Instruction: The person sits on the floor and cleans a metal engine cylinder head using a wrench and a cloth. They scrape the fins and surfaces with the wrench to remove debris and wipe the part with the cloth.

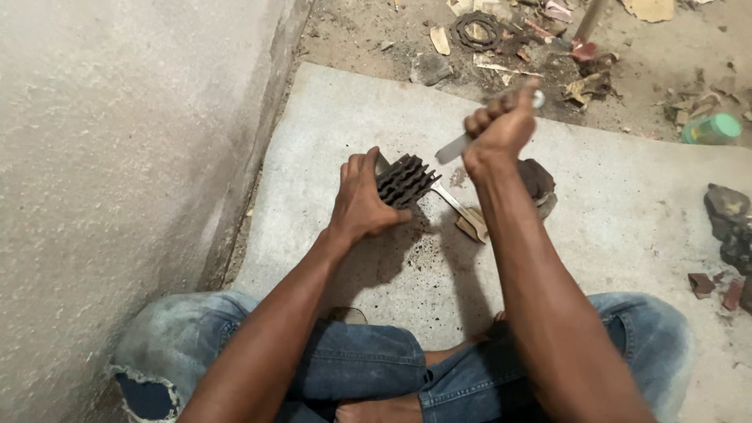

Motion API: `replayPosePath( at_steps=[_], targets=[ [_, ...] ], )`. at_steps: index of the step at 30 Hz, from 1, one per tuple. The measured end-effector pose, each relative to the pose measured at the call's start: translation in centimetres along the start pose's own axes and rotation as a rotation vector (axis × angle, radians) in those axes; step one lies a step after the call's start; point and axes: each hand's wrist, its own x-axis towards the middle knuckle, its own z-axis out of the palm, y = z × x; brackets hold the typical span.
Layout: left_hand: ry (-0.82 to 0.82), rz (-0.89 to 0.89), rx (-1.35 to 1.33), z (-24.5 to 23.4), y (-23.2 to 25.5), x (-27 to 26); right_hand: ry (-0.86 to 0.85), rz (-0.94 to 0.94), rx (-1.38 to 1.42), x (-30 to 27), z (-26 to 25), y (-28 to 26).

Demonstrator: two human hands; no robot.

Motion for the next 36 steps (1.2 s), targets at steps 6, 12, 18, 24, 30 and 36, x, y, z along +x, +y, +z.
replayPosePath(
  at_steps=[6,12,18,24,30,36],
  targets=[
    [-0.019,-0.039,0.026,0.5,-0.5,0.3,-0.198,-0.009,-0.08,-1.3,-1.0,2.9],
    [-0.067,-0.102,0.035,-0.9,0.9,0.0,-0.261,0.092,-0.181,-2.5,-1.5,3.7],
    [-0.059,-0.077,0.04,-1.5,2.2,-0.6,-0.293,0.136,-0.166,-3.7,-0.2,3.4],
    [-0.045,-0.083,0.02,-1.4,2.1,-0.6,-0.309,0.054,-0.22,-4.0,0.1,3.3],
    [-0.044,-0.084,0.029,-1.4,2.0,-0.4,-0.293,0.08,-0.227,-3.9,0.3,3.5],
    [-0.028,-0.106,0.009,-1.1,1.6,-0.3,-0.258,0.056,-0.251,-3.9,0.7,4.1]
  ],
)
